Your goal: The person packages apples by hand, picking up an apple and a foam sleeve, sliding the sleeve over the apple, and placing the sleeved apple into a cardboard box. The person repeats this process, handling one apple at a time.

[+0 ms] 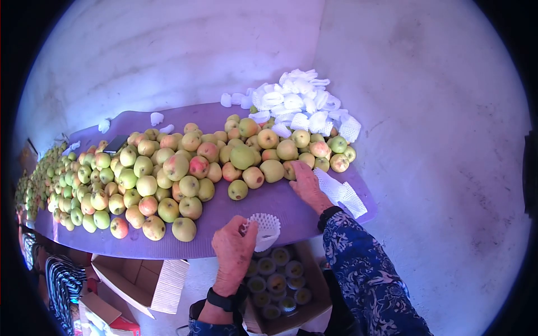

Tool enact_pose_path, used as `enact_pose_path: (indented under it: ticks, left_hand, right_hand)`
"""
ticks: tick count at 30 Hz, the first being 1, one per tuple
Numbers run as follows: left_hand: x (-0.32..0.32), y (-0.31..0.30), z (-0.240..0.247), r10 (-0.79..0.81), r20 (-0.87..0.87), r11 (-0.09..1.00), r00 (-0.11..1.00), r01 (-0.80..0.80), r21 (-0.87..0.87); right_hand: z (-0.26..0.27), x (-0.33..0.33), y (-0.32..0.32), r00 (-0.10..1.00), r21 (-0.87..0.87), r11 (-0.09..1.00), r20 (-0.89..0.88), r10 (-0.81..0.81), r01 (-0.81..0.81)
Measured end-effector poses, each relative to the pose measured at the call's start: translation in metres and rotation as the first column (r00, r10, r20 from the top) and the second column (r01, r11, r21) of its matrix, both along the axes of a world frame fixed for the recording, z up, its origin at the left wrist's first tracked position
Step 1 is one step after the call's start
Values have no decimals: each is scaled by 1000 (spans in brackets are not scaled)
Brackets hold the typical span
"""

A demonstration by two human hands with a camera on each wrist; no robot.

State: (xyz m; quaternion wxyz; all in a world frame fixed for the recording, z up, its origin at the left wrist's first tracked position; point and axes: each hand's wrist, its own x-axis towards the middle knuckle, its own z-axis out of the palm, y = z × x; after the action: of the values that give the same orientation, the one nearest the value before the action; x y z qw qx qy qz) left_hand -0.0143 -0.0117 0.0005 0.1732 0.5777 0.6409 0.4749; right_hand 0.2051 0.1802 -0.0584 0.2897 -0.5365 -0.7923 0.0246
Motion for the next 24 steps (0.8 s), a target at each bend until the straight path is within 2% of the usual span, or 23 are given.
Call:
enact_pose_path:
  ticks: [3, 9, 13, 15, 19, 21, 24]
  left_hand:
    - [0, 1, 0, -21, 20, 1000, 1000, 21, -14]
    - [2, 2, -1, -54, 42, 998, 998, 55, -21]
    - [1, 2, -1, -77, 37, 997, 996, 78, -30]
    - [2, 3, 0, -66, 29, 997, 997, 67, -27]
    - [2, 6, -5, -27, 14, 1000, 1000, 27, 10]
    - [2, 9, -4, 46, 38, 998, 998, -47, 33]
    - [-4, 12, 1, 119, 122, 990, 985, -127, 55]
  right_hand:
    - [0, -5, 0, 999, 67, 997, 15, -44, 43]
    - [8, -9, -5, 992, 53, 993, 61, -110, 106]
    - [3, -6, -1, 994, -49, 994, -34, -103, 101]
    - [3, -4, -1, 993, -107, 990, -73, -96, 88]
    - [5, -5, -3, 988, -11, 988, 0, -154, 154]
    - [5, -5, 1, 981, -16, 983, 69, -179, 180]
    - [6, -3, 1, 983, -48, 982, 32, -182, 184]
